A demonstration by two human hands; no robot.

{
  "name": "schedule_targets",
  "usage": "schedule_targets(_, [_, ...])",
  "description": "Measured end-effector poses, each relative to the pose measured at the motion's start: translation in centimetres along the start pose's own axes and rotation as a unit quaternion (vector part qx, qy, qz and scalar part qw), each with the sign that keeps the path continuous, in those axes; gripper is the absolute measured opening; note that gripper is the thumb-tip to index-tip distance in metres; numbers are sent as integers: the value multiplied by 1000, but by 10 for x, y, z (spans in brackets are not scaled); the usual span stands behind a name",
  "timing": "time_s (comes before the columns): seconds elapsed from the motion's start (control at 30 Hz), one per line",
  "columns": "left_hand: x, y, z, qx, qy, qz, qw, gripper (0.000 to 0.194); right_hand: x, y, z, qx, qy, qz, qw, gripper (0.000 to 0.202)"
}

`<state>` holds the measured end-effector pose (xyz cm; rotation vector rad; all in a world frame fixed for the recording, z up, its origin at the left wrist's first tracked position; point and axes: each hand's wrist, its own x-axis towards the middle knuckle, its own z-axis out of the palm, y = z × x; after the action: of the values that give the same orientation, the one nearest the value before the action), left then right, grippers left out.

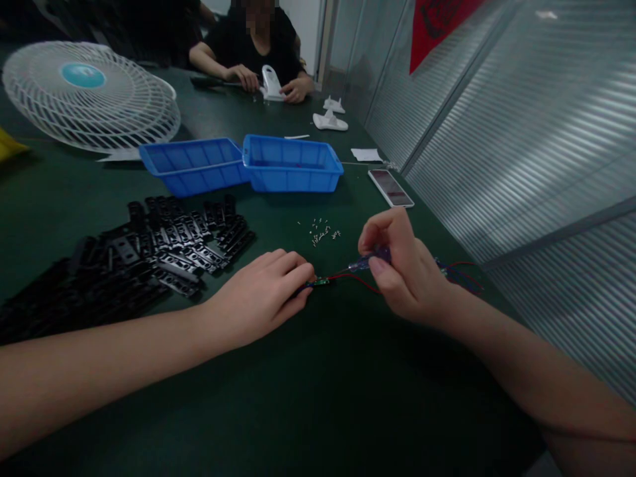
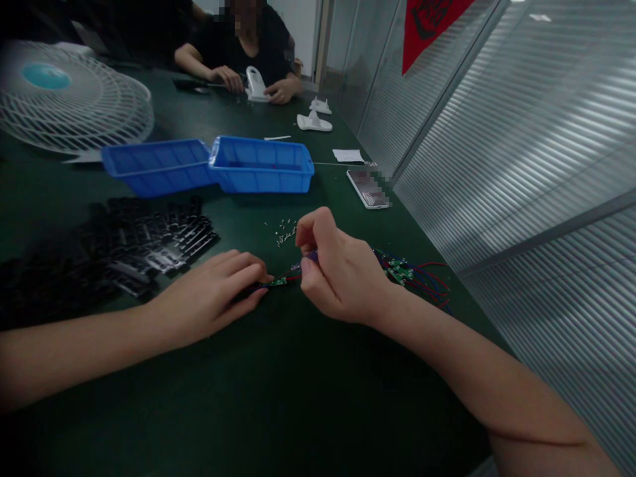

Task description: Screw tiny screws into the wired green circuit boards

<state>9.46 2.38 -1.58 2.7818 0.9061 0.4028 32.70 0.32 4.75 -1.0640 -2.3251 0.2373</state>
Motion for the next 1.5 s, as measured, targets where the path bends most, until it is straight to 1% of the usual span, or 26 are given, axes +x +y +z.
schedule_targets(0.1, [0, 1, 0, 0, 4, -1, 1000, 17, 0, -6, 0, -9, -24, -8, 1000, 15])
schedule_targets(0.2, [1, 2, 0, -3, 7, -2, 1000, 15, 2, -3, -3, -32, -50, -7, 998, 9])
schedule_targets(0.27, [1, 2, 0, -5, 6, 2, 1000, 14, 3, 4, -3, -14, -53, -9, 998, 16])
schedule_targets(0.3, [2, 2, 0, -6, 5, 3, 1000, 14, 3, 9, -3, 6, -36, -15, 999, 21])
schedule_targets(0.37, [2, 1, -1, -10, 4, 4, 1000, 13, 3, 17, -2, 25, -10, 16, 999, 31])
schedule_targets(0.43, [2, 1, -2, -17, 2, 2, 1000, 11, 2, 21, 0, 24, -16, 31, 999, 36])
schedule_targets(0.5, [2, 2, -3, -26, -3, -2, 1000, 11, 1, 20, 1, 38, -13, 28, 999, 32])
schedule_targets(0.6, [2, 2, -3, -32, -6, -5, 999, 10, 2, 11, 1, 66, -10, 16, 998, 19])
schedule_targets(0.7, [4, 4, -3, -31, -6, -6, 999, 10, 3, 7, -1, 36, -43, -1, 998, 13])
schedule_targets(0.8, [4, 5, -3, -28, -11, -6, 1000, 10, 3, 10, -4, 32, -74, -27, 996, 16])
schedule_targets(0.83, [4, 5, -3, -26, -13, -6, 1000, 10, 3, 12, -4, 34, -72, -24, 997, 18])
schedule_targets(0.87, [4, 5, -3, -24, -15, -6, 1000, 11, 3, 13, -4, 28, -56, -8, 998, 21])
schedule_targets(0.93, [4, 5, -2, -25, -16, -5, 1000, 11, 2, 14, -3, -6, -16, 38, 999, 31])
schedule_targets(1.0, [4, 4, -1, -27, -14, -4, 1000, 11, 1, 11, 0, -41, 3, 63, 997, 37])
schedule_targets(1.07, [4, 4, 0, -26, -13, -3, 1000, 10, 1, 6, 1, -46, 5, 56, 997, 32])
schedule_targets(1.13, [5, 5, 0, -21, -10, -2, 1000, 10, 1, 1, 2, -19, 2, 37, 999, 26])
schedule_targets(1.2, [5, 5, 0, -16, -8, -1, 1000, 9, 2, -2, 2, 4, -14, 16, 1000, 23])
schedule_targets(1.3, [5, 5, -1, -20, -10, -4, 1000, 9, 2, -4, 1, -8, -43, -4, 999, 19])
schedule_targets(1.4, [4, 3, 0, -28, -16, -6, 999, 9, 2, -2, 0, -22, -38, 6, 999, 24])
schedule_targets(1.5, [3, 1, 0, -33, -17, -1, 999, 11, 3, -1, -2, -85, 0, 45, 995, 39])
